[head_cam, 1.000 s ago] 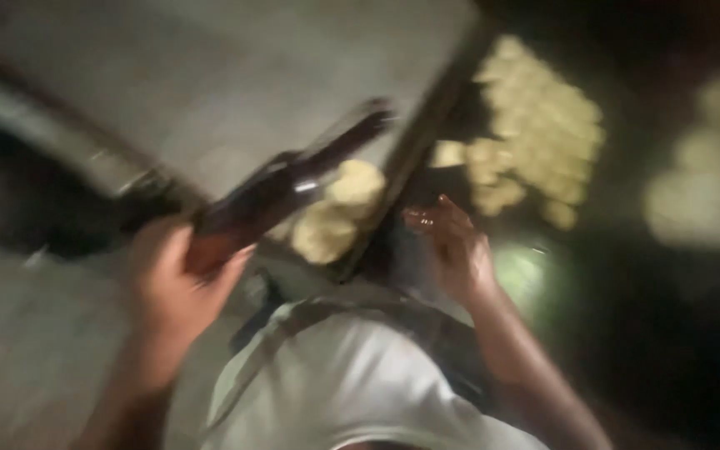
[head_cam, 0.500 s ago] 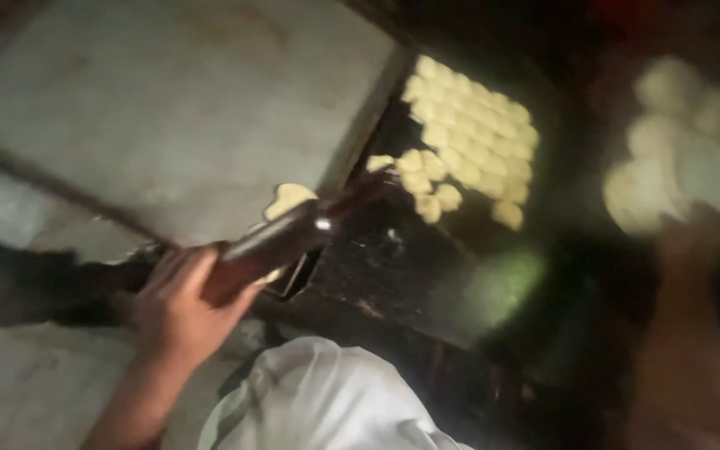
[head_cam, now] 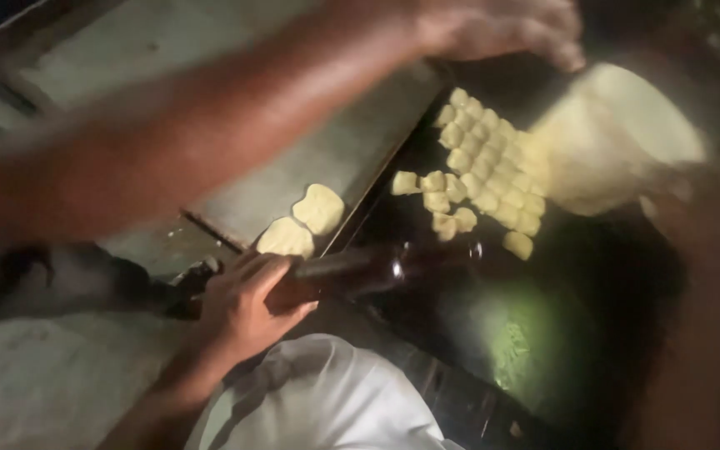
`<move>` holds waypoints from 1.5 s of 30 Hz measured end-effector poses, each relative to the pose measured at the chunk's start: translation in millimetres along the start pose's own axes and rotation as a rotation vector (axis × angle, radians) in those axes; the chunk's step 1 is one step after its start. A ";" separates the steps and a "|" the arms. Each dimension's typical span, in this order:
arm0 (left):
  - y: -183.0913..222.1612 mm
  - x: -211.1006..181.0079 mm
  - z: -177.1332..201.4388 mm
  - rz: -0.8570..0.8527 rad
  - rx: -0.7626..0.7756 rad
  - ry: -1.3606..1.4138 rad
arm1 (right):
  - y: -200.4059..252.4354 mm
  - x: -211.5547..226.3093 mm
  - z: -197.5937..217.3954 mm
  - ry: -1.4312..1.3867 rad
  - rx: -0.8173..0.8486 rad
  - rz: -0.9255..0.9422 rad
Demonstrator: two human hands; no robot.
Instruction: The person scrapes residue off a metal baking tray with a scraper, then takes small dough pieces from a tray and flattens them one at a time using a glass bottle as a rolling pin, placing each flattened dough piece onto a baking tray. The person continues flattening the remaining dough pieces across the work table.
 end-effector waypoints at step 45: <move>-53.0 -20.1 -91.7 0.188 0.116 -0.078 | 177.6 310.7 -64.6 -0.375 0.320 -0.362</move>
Point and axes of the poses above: each hand's wrist, its own y-axis away from the middle knuckle, its own z-axis out of the back of the hand, x = y × z, the point moved 8 cm from there along -y, towards the middle knuckle, and after that the axes turned 15 degrees about x, right-handed, at the moved point
